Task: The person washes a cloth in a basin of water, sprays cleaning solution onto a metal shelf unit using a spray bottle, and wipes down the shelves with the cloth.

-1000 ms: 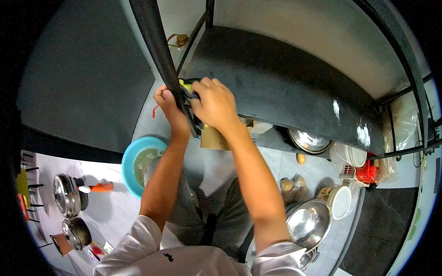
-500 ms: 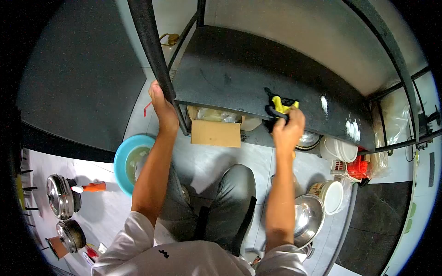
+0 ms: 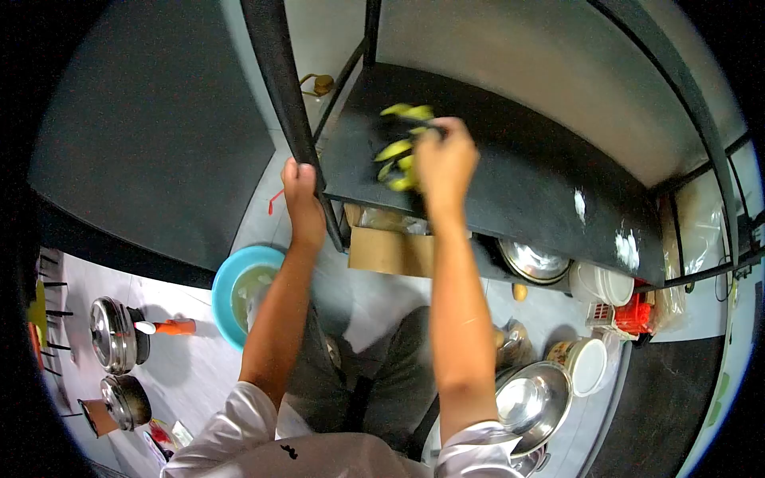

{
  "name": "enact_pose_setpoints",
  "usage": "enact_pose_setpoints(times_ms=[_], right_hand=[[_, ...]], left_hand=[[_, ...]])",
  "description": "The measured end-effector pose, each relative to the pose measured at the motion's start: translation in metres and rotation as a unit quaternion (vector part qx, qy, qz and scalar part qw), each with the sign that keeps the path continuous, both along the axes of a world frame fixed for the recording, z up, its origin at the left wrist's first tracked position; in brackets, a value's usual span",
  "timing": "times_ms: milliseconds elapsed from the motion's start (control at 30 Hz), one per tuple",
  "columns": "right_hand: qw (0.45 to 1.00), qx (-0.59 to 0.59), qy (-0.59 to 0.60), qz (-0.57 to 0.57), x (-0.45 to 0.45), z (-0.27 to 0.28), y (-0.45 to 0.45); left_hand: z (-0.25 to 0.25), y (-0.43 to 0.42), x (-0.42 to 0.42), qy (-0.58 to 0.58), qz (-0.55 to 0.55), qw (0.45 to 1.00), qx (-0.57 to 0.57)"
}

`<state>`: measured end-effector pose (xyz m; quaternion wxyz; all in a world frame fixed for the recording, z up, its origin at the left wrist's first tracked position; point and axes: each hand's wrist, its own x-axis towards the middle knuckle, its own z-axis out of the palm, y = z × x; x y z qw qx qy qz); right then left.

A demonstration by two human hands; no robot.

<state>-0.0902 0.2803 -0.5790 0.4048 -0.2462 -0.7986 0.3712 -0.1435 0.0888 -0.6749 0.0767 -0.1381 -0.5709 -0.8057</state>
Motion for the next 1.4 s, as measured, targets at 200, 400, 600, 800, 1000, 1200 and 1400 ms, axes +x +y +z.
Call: enact_pose_setpoints(times_ms=[200, 400, 600, 800, 1000, 1200, 1400], right_hand=[[0.947, 0.191, -0.253, -0.05, -0.036, -0.049, 0.102], [0.917, 0.195, -0.303, 0.169, -0.13, -0.035, -0.01], [0.823, 0.265, -0.069, 0.498, -0.089, -0.02, -0.034], [0.921, 0.303, -0.225, 0.099, -0.027, -0.039, 0.163], [0.883, 0.301, -0.323, -0.16, -0.078, -0.088, 0.304], [0.934, 0.204, -0.271, 0.107, -0.21, -0.041, 0.092], [0.828, 0.303, -0.12, 0.457, -0.128, -0.033, 0.011]], left_hand=[[0.005, 0.008, 0.0, -0.002, 0.065, 0.991, -0.115], [-0.004, 0.011, -0.001, 0.011, 0.103, 0.989, -0.109], [0.001, 0.011, -0.001, 0.018, 0.09, 0.99, -0.109], [0.007, 0.009, 0.003, -0.029, 0.098, 0.977, -0.185], [0.004, 0.004, 0.002, 0.004, 0.079, 0.973, -0.219], [0.002, 0.001, 0.002, 0.019, 0.069, 0.975, -0.209], [-0.001, 0.001, 0.001, 0.004, 0.047, 0.984, -0.17]])
